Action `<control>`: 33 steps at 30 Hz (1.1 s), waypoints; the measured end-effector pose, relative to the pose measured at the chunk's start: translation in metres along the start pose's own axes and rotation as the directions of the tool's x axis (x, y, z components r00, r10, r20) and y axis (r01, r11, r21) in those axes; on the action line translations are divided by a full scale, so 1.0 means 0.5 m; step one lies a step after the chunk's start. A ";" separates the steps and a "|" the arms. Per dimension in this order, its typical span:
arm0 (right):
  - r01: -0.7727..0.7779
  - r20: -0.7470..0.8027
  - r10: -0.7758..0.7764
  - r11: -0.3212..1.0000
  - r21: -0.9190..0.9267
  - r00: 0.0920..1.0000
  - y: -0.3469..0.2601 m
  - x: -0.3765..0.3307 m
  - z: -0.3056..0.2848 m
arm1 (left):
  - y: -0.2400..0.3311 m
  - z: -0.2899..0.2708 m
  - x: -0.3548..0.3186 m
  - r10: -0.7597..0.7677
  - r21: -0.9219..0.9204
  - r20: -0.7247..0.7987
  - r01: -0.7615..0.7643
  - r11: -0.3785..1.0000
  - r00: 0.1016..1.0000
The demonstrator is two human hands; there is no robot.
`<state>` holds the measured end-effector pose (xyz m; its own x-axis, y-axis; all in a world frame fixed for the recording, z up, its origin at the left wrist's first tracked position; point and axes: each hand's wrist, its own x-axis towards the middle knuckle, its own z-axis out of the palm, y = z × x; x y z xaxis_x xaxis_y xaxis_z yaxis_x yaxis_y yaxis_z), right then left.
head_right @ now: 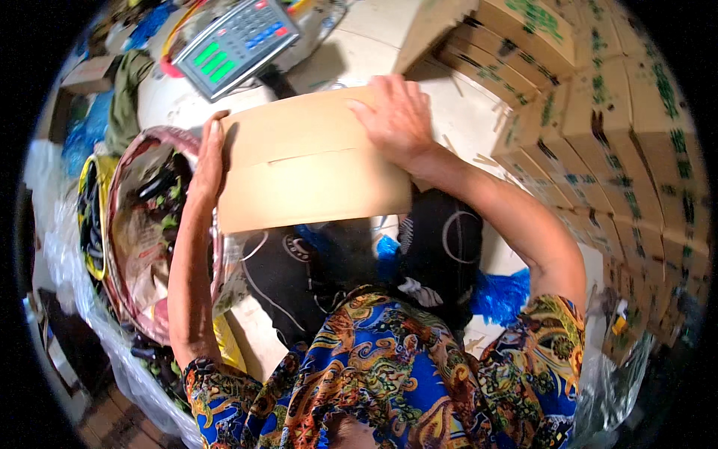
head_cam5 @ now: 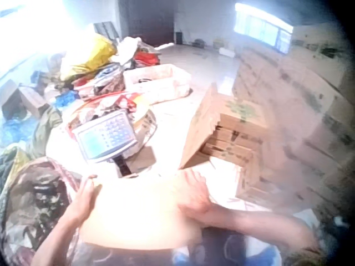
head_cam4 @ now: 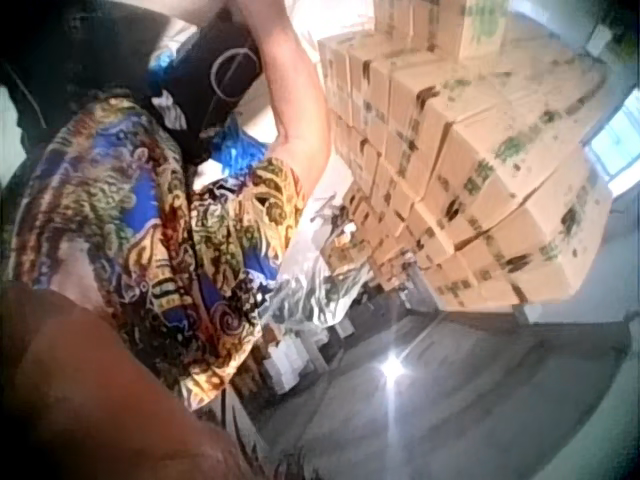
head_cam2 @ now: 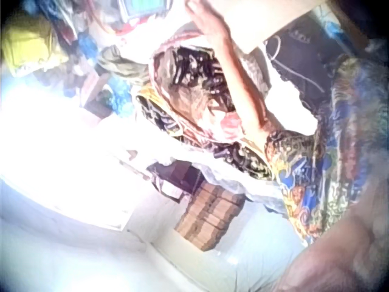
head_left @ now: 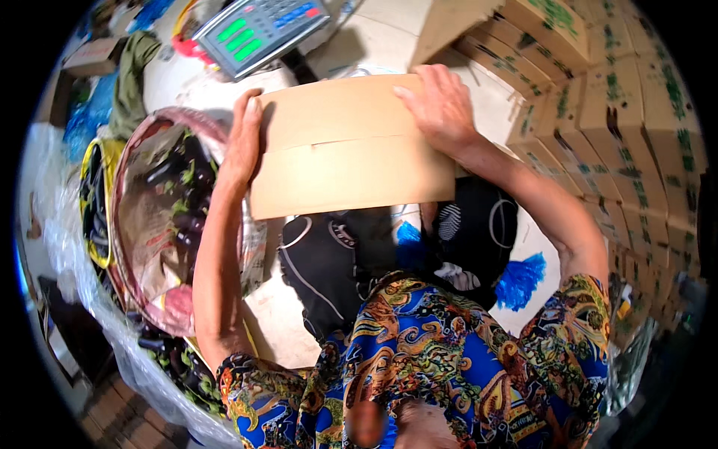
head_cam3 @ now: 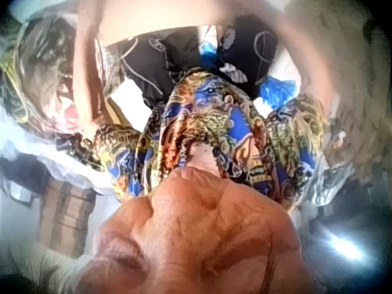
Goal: The person assembles a cardboard box using a tape dispenser, lines it with a blue plastic bag, and then transfers eggplants by hand from a large sack into the box.
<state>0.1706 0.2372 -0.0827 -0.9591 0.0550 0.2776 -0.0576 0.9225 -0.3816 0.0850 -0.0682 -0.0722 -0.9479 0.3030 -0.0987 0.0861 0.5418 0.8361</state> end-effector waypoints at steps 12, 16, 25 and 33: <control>-0.515 0.382 0.459 0.856 0.053 0.802 0.364 -0.125 -0.063 | 0.046 0.001 0.009 0.061 -0.006 -0.029 -0.061 0.998 0.998; -0.305 0.488 0.459 0.880 -0.364 0.742 0.502 -0.376 0.038 | 0.046 -0.008 0.008 0.027 -0.057 -0.014 -0.028 0.998 1.000; -0.831 0.439 0.820 0.501 -0.241 0.367 0.430 -0.447 0.145 | 0.037 -0.026 0.012 0.089 0.081 -0.011 -0.088 0.993 0.996; -0.459 0.308 0.550 0.157 0.875 0.776 0.223 -0.204 -0.163 | 0.017 -0.013 0.025 0.114 -0.001 -0.034 -0.114 0.993 0.993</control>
<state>0.2844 0.3655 -0.0815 -0.8614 0.4324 -0.2664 0.1886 -0.2147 -0.9583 0.0718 -0.0652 -0.0628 -0.9418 0.3359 0.0157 0.1933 0.5025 0.8427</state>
